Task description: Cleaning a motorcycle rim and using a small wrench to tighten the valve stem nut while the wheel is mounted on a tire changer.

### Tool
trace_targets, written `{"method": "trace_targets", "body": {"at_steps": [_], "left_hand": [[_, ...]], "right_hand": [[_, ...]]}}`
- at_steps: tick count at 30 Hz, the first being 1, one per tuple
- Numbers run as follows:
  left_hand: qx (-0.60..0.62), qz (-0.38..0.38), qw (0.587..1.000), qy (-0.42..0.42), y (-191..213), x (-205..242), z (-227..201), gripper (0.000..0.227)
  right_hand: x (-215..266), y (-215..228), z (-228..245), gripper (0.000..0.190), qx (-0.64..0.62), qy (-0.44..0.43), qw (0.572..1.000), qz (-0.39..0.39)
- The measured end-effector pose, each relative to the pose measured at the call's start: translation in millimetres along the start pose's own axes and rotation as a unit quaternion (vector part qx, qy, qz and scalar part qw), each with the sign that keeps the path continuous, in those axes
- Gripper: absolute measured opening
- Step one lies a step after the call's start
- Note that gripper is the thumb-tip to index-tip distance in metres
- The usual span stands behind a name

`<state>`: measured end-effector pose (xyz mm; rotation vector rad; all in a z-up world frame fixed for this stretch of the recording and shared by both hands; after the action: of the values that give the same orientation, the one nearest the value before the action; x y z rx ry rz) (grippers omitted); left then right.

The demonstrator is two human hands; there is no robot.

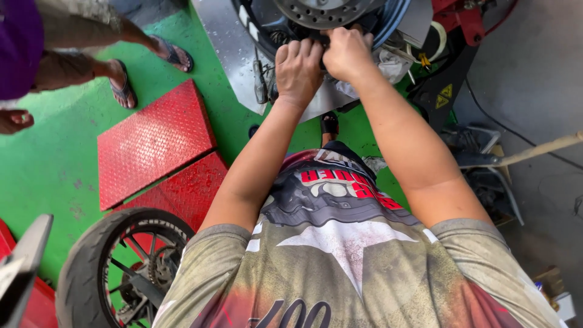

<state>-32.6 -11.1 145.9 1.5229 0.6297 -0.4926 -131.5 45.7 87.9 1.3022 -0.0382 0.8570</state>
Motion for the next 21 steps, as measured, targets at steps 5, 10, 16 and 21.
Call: {"method": "trace_targets", "body": {"at_steps": [5, 10, 16, 21], "left_hand": [[-0.035, -0.007, 0.999, 0.020, 5, -4, 3, 0.013], [-0.029, -0.004, 0.999, 0.013, -2, 2, 2, 0.013], [-0.031, -0.009, 0.999, 0.018, 3, -1, 2, 0.016], [-0.039, -0.027, 0.999, 0.011, 4, 0, 3, 0.018]], "right_hand": [[-14, -9, -12, 0.018, 0.036, -0.032, 0.984, -0.171], [-20, -18, -9, 0.028, 0.074, -0.027, 0.990, -0.117], [-18, -15, -13, 0.028, 0.020, -0.071, 0.977, -0.200], [-15, -18, -10, 0.031, 0.055, -0.015, 0.983, -0.175]]}}
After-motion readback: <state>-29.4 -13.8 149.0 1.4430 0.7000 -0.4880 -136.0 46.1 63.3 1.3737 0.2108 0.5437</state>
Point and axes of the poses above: each hand's wrist, its own x-axis away from the middle knuckle, its own y-axis out of the back of the hand, z = x × y, the point moved 8 cm from there along -x, towards the middle knuckle, and after that the axes turned 2 degrees about -y, right-handed, at the moved point
